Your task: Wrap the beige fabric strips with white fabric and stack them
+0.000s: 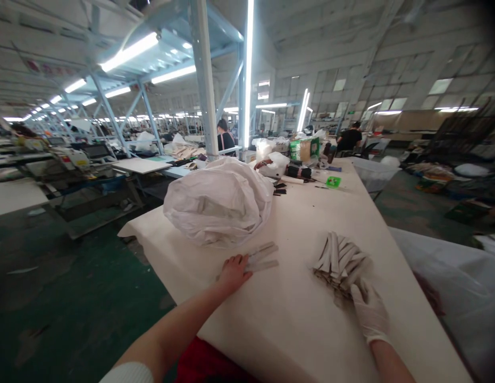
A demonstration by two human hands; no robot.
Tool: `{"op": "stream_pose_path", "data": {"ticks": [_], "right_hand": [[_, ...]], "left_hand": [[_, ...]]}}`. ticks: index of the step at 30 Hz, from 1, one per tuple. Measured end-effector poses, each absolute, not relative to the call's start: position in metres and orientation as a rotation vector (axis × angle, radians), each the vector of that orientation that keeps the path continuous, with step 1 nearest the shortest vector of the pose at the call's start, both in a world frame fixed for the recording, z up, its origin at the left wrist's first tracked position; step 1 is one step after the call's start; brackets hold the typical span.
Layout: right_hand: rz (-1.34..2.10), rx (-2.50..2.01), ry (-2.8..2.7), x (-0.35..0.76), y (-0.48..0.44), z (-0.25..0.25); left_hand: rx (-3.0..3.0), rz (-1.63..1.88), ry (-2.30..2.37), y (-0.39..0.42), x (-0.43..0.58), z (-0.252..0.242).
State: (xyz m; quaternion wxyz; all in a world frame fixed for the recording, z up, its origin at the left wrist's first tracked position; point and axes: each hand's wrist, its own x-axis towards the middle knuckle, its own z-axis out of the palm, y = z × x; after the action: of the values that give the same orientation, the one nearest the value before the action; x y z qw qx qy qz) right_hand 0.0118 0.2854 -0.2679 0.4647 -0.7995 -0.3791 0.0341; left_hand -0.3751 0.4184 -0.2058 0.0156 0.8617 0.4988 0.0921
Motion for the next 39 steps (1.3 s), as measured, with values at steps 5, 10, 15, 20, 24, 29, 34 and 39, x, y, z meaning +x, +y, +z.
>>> {"op": "stream_pose_path", "data": {"ticks": [5,10,15,20,24,29,34,39], "right_hand": [[0.106,-1.961,-0.947,0.018,0.292,-0.280],[0.109,-1.948,-0.966,0.021,0.300,-0.283],[0.086,-1.948,-0.943,0.021,0.306,-0.279],[0.080,-1.904,-0.952,0.022,0.310,-0.275],[0.062,-1.891,-0.943,0.022,0.311,-0.274],[0.061,-1.897,-0.955,0.020,0.313,-0.274],[0.080,-1.878,-0.945,0.018,0.311,-0.275],[0.100,-1.856,-0.941,0.017,0.308,-0.274]], "left_hand": [[2.652,0.344,1.558,0.437,-0.331,-0.210],[2.577,0.453,1.613,0.468,-0.267,-0.210],[2.532,0.501,1.585,0.494,-0.223,-0.210],[2.621,0.481,1.441,0.489,-0.236,-0.224],[2.669,0.466,1.397,0.484,-0.248,-0.234],[2.626,0.505,1.474,0.494,-0.237,-0.240],[2.595,0.557,1.502,0.499,-0.229,-0.238],[2.579,0.602,1.513,0.504,-0.214,-0.235]]}}
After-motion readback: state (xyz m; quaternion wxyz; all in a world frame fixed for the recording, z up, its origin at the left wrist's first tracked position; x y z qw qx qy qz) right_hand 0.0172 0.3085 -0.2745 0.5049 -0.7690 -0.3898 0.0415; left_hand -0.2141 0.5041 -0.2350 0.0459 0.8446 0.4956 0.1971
